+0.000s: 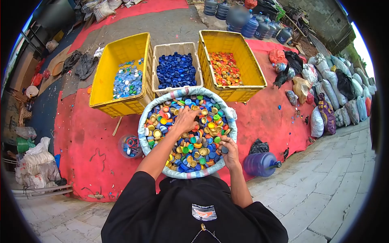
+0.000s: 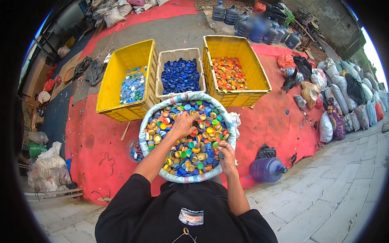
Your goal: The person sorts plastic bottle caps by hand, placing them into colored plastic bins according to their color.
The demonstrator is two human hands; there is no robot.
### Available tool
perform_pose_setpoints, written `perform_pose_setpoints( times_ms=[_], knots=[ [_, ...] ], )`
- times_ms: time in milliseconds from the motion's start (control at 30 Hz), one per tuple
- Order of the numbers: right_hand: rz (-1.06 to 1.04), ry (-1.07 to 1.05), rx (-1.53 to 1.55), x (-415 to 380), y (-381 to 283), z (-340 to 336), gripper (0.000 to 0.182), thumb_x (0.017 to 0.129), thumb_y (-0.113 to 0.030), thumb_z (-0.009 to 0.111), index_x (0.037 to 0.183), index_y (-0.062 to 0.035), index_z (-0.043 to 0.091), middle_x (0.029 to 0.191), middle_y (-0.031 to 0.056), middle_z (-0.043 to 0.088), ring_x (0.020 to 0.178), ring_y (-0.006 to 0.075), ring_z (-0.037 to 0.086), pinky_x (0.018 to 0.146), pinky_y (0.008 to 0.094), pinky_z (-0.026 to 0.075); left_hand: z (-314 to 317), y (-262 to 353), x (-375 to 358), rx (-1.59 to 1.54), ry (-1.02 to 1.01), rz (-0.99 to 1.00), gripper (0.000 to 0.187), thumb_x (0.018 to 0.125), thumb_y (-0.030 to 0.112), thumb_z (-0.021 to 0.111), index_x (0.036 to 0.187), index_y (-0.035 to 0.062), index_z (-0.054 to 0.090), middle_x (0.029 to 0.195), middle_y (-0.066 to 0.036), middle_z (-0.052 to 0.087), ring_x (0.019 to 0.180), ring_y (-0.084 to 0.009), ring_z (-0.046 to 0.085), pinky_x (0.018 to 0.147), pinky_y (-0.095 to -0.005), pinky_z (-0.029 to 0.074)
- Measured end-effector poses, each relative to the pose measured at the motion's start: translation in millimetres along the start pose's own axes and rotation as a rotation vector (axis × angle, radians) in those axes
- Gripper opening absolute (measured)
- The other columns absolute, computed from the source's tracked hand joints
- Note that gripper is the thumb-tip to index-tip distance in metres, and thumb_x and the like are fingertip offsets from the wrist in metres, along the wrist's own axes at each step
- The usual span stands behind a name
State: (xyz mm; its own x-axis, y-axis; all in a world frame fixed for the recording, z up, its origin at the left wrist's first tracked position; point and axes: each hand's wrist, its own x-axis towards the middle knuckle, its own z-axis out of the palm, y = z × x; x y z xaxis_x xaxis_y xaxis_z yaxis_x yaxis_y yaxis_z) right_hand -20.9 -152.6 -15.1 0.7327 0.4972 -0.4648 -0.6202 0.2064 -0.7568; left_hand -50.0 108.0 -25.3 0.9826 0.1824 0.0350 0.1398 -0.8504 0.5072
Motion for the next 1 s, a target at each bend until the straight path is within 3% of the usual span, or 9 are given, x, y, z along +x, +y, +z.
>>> perform_pose_setpoints(
  times_ms=[133,267,333,533,733,767,867,900,1000],
  knots=[
    [0.005,0.014,-0.076,0,0,1,0.022,0.083,-0.008,0.062,0.104,-0.0063,0.055,0.085,0.0034,0.059,0.067,0.01,0.057,0.059,0.0259,0.046,-2,1,-10,-0.151,0.194,0.002,0.057,0.07,0.017,0.078,0.123,0.011,0.059,0.099,-0.01,0.065,0.105,-0.0284,0.054,0.091,-0.043,0.037],
    [-0.104,0.079,-0.442,5,5,5,0.029,0.078,-0.006,0.068,0.105,-0.004,0.057,0.084,0.0037,0.06,0.069,0.0111,0.056,0.059,0.0275,0.047,-4,-4,-25,-1.176,0.23,-0.344,0.044,0.077,0.013,0.072,0.118,0.0019,0.058,0.099,-0.009,0.063,0.09,-0.0194,0.061,0.081,-0.0352,0.049],
    [-0.25,0.054,-0.757,10,11,4,0.033,0.076,-0.006,0.07,0.106,-0.0016,0.058,0.084,0.0063,0.062,0.069,0.014,0.058,0.061,0.0297,0.047,-16,3,-43,-1.753,0.405,-0.401,0.024,0.078,0.003,0.063,0.102,0.0027,0.059,0.091,-0.007,0.06,0.084,-0.0156,0.059,0.079,-0.0319,0.051],
    [-0.391,-0.06,-1.236,7,12,25,0.042,0.07,-0.009,0.076,0.107,0.0016,0.059,0.089,0.0158,0.064,0.072,0.0244,0.061,0.067,0.0356,0.049,-15,-14,-108,-2.306,0.539,-0.51,0.01,0.079,0.001,0.058,0.089,0.0009,0.06,0.089,-0.011,0.061,0.086,-0.0217,0.061,0.081,-0.0342,0.051],
    [-0.41,-0.11,-1.326,5,19,47,0.042,0.07,-0.012,0.078,0.103,0.0027,0.058,0.095,0.0228,0.062,0.088,0.0393,0.06,0.078,0.0454,0.047,-16,-20,-153,-2.113,0.554,-0.63,0.011,0.086,0.006,0.064,0.095,0.0069,0.06,0.088,-0.003,0.061,0.08,-0.0134,0.06,0.069,-0.0285,0.052],
    [-0.582,-0.108,-1.368,12,31,38,0.042,0.07,-0.014,0.079,0.104,0.0017,0.06,0.09,0.0202,0.063,0.079,0.0343,0.062,0.072,0.0414,0.049,-12,-22,-160,-2.061,0.533,-0.627,0.01,0.087,0.006,0.064,0.096,0.0078,0.06,0.088,-0.002,0.061,0.077,-0.0112,0.059,0.063,-0.0262,0.051],
    [-0.544,-0.101,-1.414,13,31,41,0.041,0.07,-0.011,0.078,0.104,0.0021,0.06,0.091,0.0209,0.064,0.083,0.0375,0.062,0.074,0.0426,0.049,-27,-6,-172,-1.835,0.429,-0.73,0.017,0.083,0.005,0.069,0.097,0.0093,0.06,0.085,0.0,0.06,0.077,-0.0086,0.059,0.058,-0.0239,0.049],
    [-0.49,-0.099,-1.397,12,29,45,0.04,0.07,-0.009,0.078,0.104,0.0026,0.06,0.093,0.0216,0.065,0.084,0.0378,0.063,0.075,0.043,0.049,-24,-4,-174,-1.663,0.444,-0.772,0.025,0.079,0.006,0.073,0.1,0.0067,0.061,0.085,0.0,0.062,0.074,-0.0089,0.058,0.059,-0.0252,0.048],
    [-0.558,-0.084,-1.362,17,33,41,0.039,0.071,-0.008,0.077,0.104,0.0032,0.06,0.092,0.0201,0.065,0.079,0.0298,0.063,0.072,0.0381,0.049,0,-14,-183,-0.845,0.41,-0.494,0.034,0.075,0.008,0.076,0.106,0.0035,0.061,0.09,-0.002,0.064,0.074,-0.0105,0.056,0.062,-0.0267,0.048]
  ],
)
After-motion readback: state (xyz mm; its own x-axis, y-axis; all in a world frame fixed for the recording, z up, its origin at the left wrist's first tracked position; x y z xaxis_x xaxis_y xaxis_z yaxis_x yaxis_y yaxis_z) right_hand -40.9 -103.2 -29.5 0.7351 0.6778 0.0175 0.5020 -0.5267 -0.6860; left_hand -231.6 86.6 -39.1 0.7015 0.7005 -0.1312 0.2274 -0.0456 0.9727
